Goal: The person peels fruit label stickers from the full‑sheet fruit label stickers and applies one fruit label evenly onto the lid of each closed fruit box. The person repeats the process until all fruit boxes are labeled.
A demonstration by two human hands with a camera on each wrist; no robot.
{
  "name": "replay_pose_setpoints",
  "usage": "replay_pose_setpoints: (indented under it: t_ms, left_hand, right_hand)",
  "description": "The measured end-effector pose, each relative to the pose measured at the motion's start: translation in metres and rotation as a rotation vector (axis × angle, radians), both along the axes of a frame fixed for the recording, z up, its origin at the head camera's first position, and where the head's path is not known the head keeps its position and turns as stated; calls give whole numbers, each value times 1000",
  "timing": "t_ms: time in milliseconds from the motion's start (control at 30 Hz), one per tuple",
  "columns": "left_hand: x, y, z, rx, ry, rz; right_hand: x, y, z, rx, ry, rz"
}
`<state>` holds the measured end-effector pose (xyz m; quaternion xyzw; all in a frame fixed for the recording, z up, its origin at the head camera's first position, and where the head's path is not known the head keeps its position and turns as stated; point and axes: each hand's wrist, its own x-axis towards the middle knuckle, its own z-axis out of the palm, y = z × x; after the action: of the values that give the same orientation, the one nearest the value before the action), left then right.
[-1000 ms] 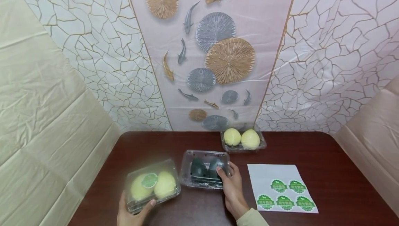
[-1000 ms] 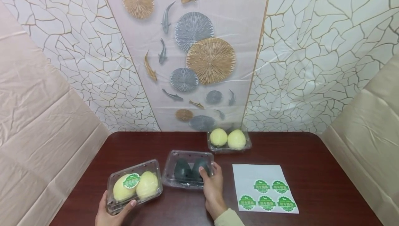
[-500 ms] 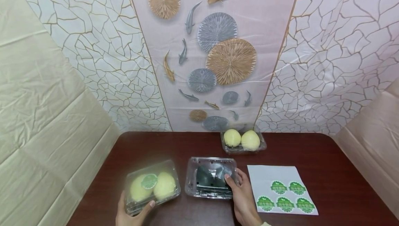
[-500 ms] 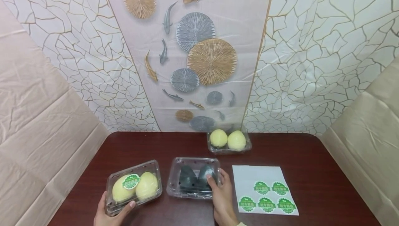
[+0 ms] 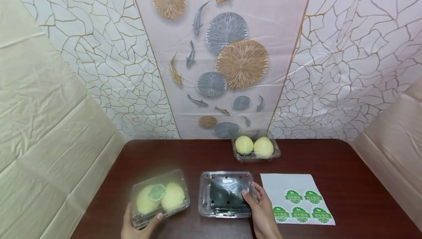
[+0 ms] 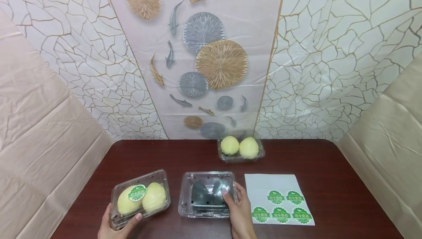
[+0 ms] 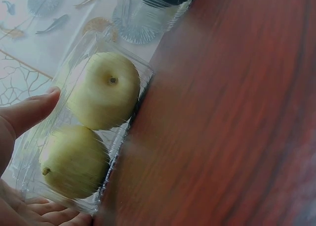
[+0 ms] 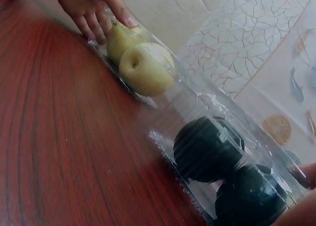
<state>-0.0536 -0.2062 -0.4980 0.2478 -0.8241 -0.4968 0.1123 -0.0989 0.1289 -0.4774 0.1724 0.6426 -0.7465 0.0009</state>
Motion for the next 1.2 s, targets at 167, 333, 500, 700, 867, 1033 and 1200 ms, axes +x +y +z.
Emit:
replay_pose_setpoints:
  t_ms: [167,333,500,700,867,1033,1200]
  left_hand:
    - [0,-2,1,9,-6,-15]
    - [0,-3,4,15,-6,-36]
    - [-1,-3,5,5,-4,-37]
    - [-8,-2,7,37,35,-67]
    - [-13,-3,9,48,57,-106]
    - [-20,-6,10,74,82,-138]
    - [-29,-10,11,81,75,-170]
  right_hand:
    - [-1,3,-1,12,-26,24]
    - [-1,3,0,38,-43,26]
    - [7,9,8,96,-29,13]
    - [34,33,9,212,-40,-28]
    - [52,48,0,244,-99,-36]
    - [60,65,-7,593,-125,92]
    - [59,85,-12,1031,-65,265]
